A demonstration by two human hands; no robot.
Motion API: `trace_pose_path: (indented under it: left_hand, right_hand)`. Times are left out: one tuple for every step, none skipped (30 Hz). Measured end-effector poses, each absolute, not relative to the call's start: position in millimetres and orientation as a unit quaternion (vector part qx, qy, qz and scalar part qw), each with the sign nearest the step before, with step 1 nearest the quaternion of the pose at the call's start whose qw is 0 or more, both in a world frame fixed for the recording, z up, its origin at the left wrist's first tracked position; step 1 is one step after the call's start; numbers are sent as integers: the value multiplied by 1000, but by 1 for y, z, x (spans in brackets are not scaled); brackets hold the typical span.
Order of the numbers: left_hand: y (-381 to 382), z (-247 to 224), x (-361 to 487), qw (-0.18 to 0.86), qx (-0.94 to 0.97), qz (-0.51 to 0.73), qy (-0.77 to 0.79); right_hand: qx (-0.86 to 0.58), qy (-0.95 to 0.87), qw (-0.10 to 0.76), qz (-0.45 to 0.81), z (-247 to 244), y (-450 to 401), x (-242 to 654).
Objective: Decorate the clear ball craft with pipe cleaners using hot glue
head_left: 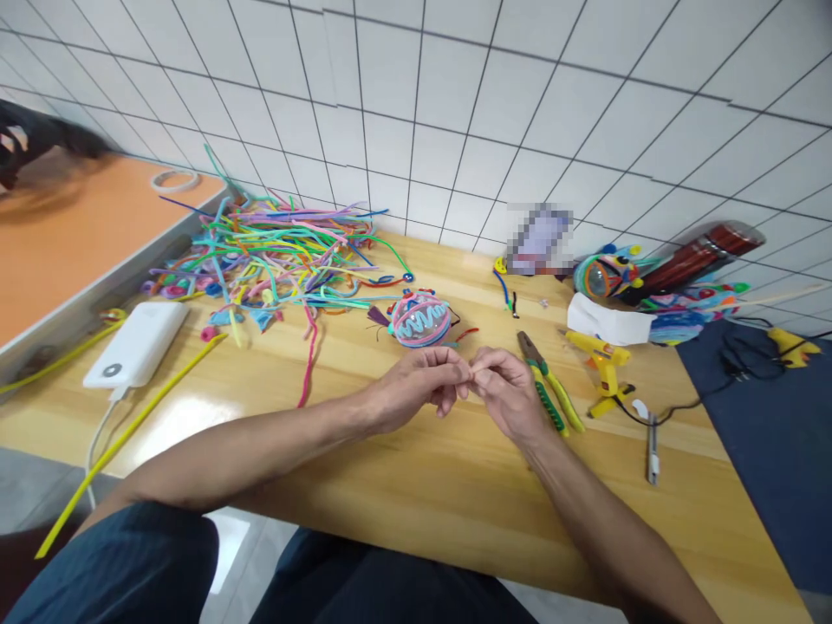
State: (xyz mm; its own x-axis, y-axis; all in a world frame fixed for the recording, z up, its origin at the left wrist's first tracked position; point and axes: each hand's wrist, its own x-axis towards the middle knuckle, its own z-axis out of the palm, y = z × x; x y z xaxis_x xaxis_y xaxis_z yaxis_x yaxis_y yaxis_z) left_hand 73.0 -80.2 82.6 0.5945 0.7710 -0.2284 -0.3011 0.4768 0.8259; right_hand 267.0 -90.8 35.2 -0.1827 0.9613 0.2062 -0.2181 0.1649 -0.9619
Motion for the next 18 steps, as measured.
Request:
trace_pose_path:
  left_hand:
    - [-80,81,73,813,377,334,294]
    - [-78,78,73,821,367,332,285]
    - [-77,76,72,828,360,329,278]
    - [-75,73,72,833,356,325,272]
    - [-73,70,71,837,355,320,267]
    - [-70,68,70,839,356,315,264]
    - [-68,65,70,842,356,311,261]
    - [-66,63,69,845,355,306,258]
    - [-65,61,68,848,354,301,256]
    - [-64,59,67,851,352,295,254]
    - [-63,57,67,855,350,287,252]
    - [-64,56,66,859,349,279,250]
    - [-64,54,66,862,348,273,249]
    - [-65,53,66,863,347,271,247]
    - [-66,52,66,865,346,269,244]
    - [-67,51,65,867,345,268,241]
    - [-68,51,65,868,343,267,238]
    - [-69,50,64,870,341,266,234]
  right_hand:
    - [-342,-516,533,576,35,-91,265]
    - [-342,-497,530,596,36,-91,264]
    - [-343,-484,529,607,37,-92,262]
    - [-347,-475,530,611,38,-92,261]
    - [-352,-470,529,612,39,-92,260]
    - [-359,-469,528,611,41,-93,259]
    - [-366,-469,525,608,42,-93,259]
    - [-375,-470,523,604,42,-94,259]
    - [-385,-471,522,597,43,-94,259]
    - [-396,-474,525,586,43,-95,259]
    - [-408,-480,530,568,44,-96,259]
    - [-420,-492,537,542,44,-98,260]
    - [-430,-511,542,510,45,-99,260]
    - [-439,-538,543,473,46,-101,259]
    - [-445,-571,538,431,47,-103,259]
    - [-450,-606,529,387,48,-105,258]
    - [-454,-640,517,342,49,-108,257]
    - [-458,-667,506,299,50,-110,256]
